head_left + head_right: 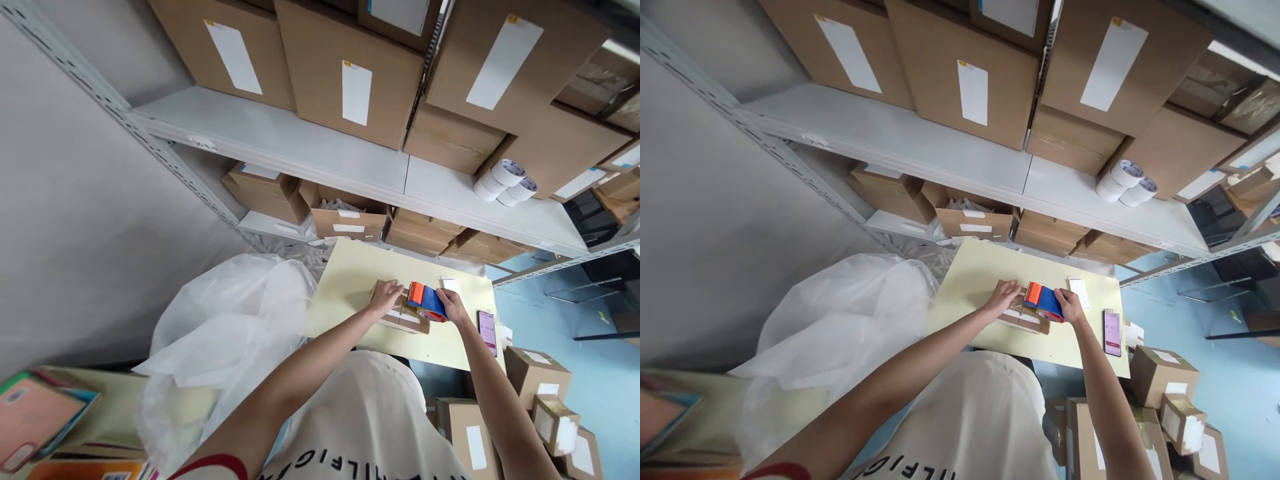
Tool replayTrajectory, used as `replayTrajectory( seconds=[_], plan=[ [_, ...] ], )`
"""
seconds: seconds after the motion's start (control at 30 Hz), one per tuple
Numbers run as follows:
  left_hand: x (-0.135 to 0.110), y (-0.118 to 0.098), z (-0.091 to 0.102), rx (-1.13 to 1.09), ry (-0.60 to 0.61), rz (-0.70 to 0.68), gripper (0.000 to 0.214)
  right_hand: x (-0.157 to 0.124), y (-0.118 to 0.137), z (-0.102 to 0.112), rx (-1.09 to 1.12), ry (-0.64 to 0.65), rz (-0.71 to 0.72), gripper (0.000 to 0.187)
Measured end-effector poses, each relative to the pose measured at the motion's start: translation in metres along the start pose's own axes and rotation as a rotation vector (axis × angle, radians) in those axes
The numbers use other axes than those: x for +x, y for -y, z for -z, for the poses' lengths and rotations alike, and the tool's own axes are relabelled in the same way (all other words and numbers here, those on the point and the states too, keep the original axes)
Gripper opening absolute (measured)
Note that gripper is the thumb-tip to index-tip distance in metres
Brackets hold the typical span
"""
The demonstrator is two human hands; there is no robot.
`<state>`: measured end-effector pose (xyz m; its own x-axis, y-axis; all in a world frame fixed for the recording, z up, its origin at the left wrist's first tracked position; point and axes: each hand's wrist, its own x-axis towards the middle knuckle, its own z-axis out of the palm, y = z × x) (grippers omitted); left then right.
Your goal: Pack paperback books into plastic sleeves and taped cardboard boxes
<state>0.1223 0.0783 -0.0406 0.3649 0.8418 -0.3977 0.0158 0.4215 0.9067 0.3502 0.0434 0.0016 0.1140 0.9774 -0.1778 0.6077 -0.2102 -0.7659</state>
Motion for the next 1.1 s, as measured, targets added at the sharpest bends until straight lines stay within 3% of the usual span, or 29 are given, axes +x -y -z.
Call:
replayTrajectory(
  seconds=[0.07,0.13,0.33,0.5,0.63,0.77,0.83,1.0,1.1],
  plan=[
    [0.005,-0.002,-0.005,-0.254,0.131,0.194,0.04,-0.002,-0.005,-0.001,0.029,-0.011,0.001,0.063],
    [0.009,-0.002,-0.01,-0.405,0.197,0.263,0.036,-0.004,-0.009,-0.002,0.059,-0.017,-0.012,0.063],
    [0.012,0.007,-0.022,-0.518,0.184,0.24,0.031,-0.009,-0.013,-0.004,0.075,-0.048,-0.03,0.064],
    [0.009,0.009,-0.013,-0.572,0.205,0.24,0.02,-0.011,-0.011,-0.004,0.039,-0.048,-0.022,0.064],
    [0.005,0.003,-0.011,-0.422,0.157,0.197,0.034,-0.013,-0.006,-0.006,-0.001,-0.055,0.018,0.064],
    [0.004,0.0,-0.014,-0.227,0.019,0.101,0.016,-0.015,0.004,-0.005,-0.111,-0.077,0.088,0.064],
    [0.002,0.002,-0.003,-0.191,-0.024,0.089,0.017,-0.017,0.008,0.001,-0.181,-0.086,0.115,0.064],
    [-0.005,0.015,0.066,-0.062,-0.161,0.063,0.024,-0.027,-0.002,0.022,-0.343,-0.104,0.075,0.064],
    [-0.005,0.031,0.091,0.025,-0.19,0.078,0.026,-0.029,-0.012,0.021,-0.458,-0.08,0.063,0.065]
  ],
)
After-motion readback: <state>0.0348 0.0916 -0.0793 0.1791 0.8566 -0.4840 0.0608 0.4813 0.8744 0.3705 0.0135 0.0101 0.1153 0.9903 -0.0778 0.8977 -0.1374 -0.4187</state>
